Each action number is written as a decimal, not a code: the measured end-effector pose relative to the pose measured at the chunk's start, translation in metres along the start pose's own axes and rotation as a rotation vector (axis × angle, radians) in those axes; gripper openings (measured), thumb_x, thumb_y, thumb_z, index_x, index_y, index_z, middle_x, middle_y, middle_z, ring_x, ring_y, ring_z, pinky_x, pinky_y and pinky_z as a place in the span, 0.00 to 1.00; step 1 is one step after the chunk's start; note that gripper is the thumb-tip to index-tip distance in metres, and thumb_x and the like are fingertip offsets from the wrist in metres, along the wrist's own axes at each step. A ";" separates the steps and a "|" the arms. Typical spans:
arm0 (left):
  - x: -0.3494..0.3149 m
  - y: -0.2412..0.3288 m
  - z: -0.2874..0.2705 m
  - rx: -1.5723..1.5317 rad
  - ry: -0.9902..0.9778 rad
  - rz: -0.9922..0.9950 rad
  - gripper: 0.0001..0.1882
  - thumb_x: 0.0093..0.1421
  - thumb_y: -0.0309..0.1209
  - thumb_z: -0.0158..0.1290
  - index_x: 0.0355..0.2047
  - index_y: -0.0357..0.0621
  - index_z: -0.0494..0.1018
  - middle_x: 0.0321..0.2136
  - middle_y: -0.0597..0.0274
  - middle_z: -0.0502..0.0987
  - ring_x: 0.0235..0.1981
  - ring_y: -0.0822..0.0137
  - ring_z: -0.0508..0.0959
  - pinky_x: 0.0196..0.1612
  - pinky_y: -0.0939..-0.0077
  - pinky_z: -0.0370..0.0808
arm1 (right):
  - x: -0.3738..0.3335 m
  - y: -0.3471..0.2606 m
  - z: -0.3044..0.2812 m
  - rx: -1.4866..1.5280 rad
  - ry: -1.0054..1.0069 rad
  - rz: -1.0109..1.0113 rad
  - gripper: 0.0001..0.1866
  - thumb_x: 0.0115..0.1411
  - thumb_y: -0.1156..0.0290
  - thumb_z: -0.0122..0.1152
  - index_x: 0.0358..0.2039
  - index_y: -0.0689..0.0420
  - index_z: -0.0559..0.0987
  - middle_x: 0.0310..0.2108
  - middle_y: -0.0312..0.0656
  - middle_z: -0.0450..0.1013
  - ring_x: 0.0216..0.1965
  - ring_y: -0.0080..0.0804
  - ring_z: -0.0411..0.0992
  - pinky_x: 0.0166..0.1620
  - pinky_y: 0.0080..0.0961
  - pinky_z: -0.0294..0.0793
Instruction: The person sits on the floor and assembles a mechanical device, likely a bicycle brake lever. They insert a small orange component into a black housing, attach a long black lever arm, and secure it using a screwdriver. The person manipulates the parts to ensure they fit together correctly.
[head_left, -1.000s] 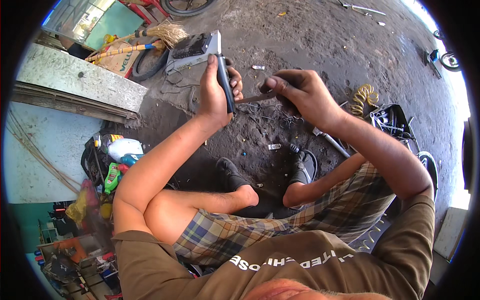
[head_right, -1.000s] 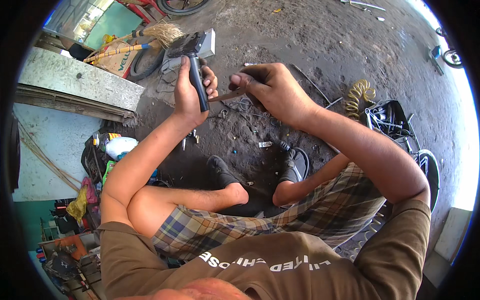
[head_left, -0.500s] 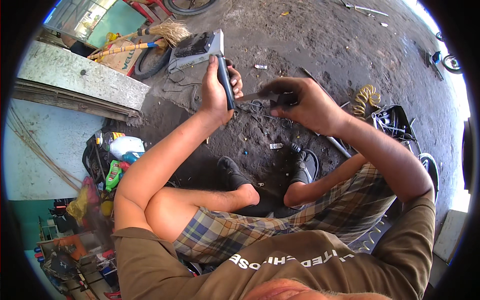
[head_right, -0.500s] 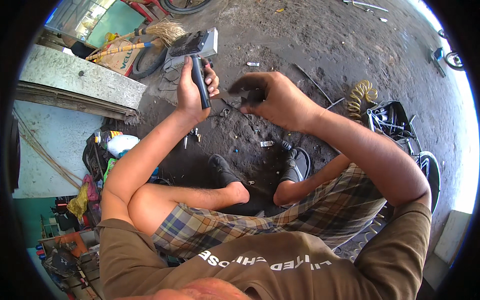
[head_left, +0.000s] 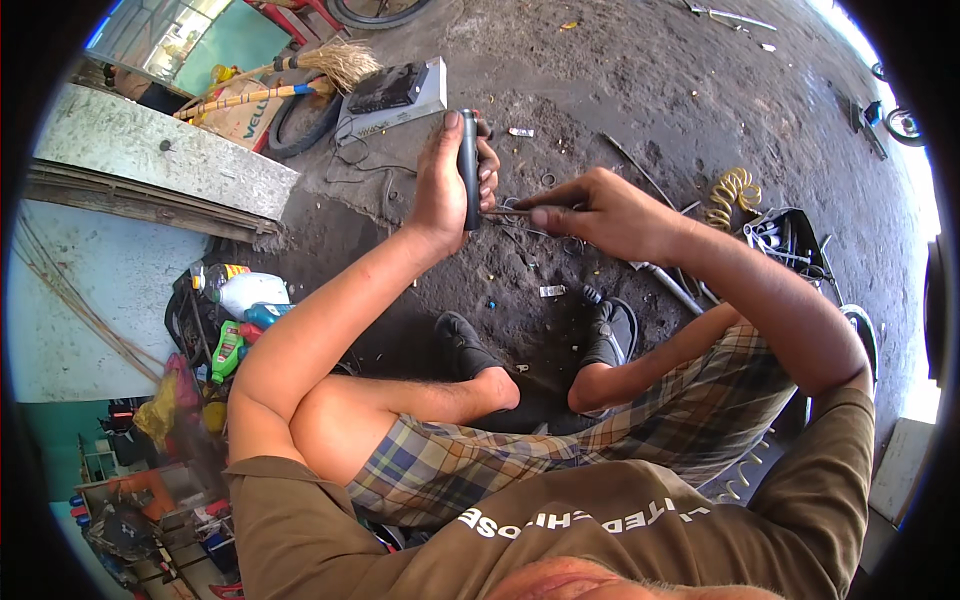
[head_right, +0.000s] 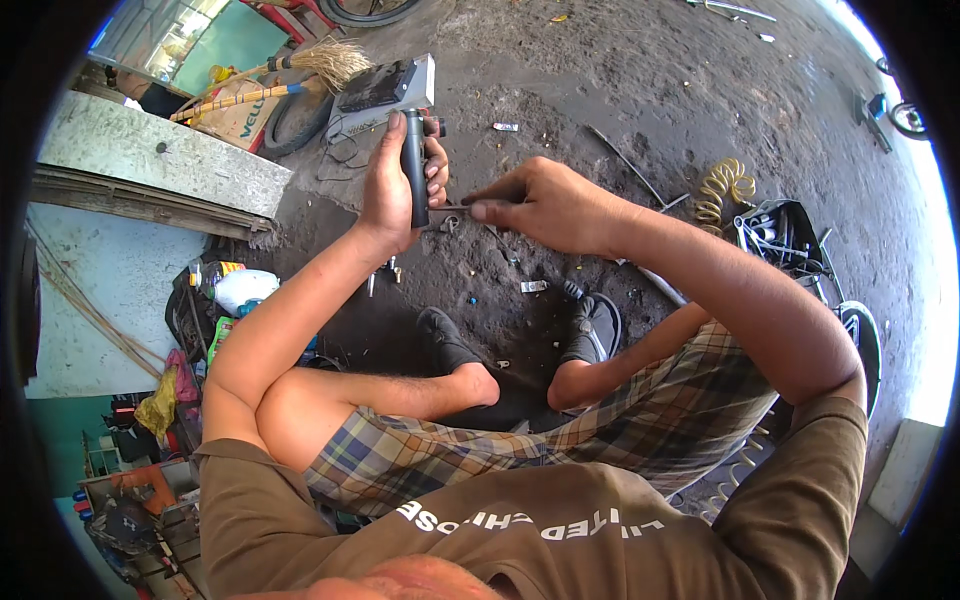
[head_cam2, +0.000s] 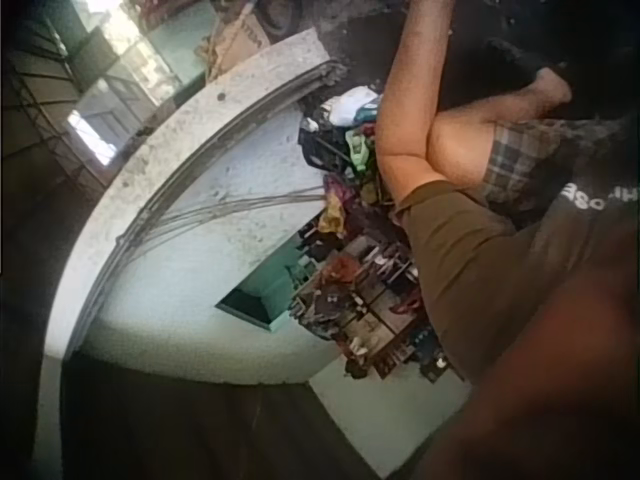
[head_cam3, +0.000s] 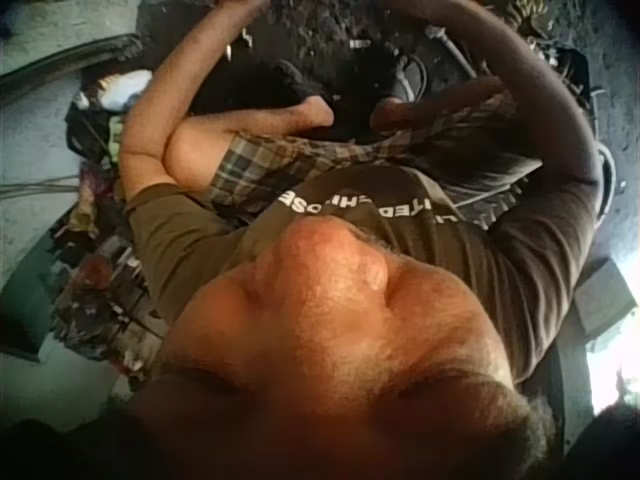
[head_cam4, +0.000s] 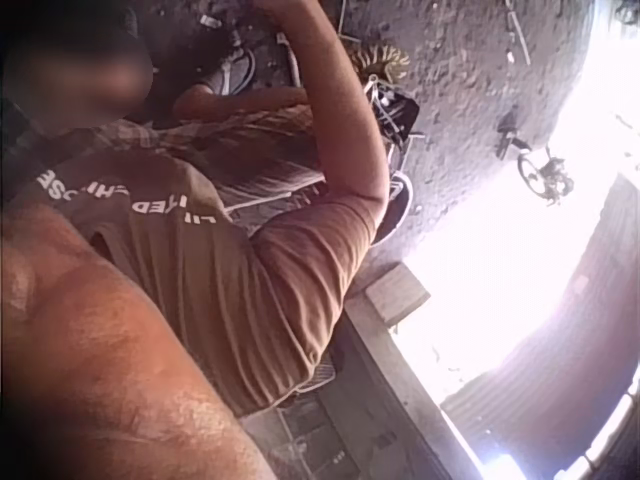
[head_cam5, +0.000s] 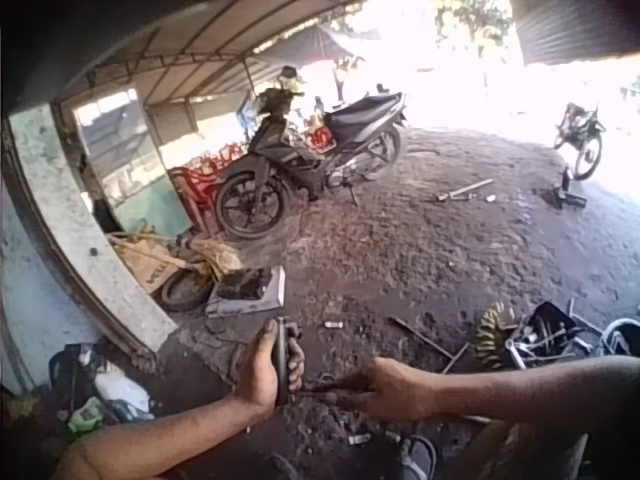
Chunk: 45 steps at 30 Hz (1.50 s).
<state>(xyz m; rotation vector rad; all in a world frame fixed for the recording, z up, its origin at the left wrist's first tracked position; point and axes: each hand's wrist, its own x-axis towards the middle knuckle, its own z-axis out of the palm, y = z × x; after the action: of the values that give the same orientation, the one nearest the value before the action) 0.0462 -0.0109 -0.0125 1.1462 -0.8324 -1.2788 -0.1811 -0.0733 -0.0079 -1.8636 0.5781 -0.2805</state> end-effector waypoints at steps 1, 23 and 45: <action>0.000 0.001 0.001 -0.005 0.021 -0.006 0.29 0.75 0.65 0.42 0.50 0.51 0.67 0.22 0.72 0.64 0.20 0.78 0.64 0.22 0.81 0.60 | 0.002 0.000 0.000 -0.020 -0.016 0.070 0.17 0.68 0.64 0.68 0.51 0.61 0.87 0.40 0.51 0.86 0.41 0.31 0.82 0.50 0.36 0.79; 0.003 0.000 -0.001 -0.132 0.002 -0.081 0.29 0.74 0.66 0.43 0.47 0.51 0.69 0.23 0.71 0.64 0.19 0.74 0.66 0.22 0.78 0.58 | 0.003 -0.011 -0.010 -0.206 -0.007 -0.023 0.14 0.66 0.65 0.69 0.46 0.62 0.88 0.34 0.54 0.85 0.36 0.39 0.83 0.47 0.37 0.80; 0.003 -0.001 0.004 -0.066 -0.029 -0.007 0.30 0.75 0.65 0.40 0.47 0.50 0.68 0.23 0.70 0.65 0.17 0.73 0.67 0.22 0.77 0.60 | 0.005 -0.009 -0.008 -0.094 -0.010 -0.010 0.15 0.66 0.65 0.70 0.45 0.66 0.86 0.28 0.45 0.82 0.31 0.20 0.73 0.41 0.33 0.78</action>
<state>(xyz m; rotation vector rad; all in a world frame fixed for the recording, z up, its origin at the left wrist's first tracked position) 0.0424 -0.0141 -0.0124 1.0814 -0.8022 -1.3214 -0.1782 -0.0797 0.0031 -1.9578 0.5842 -0.2544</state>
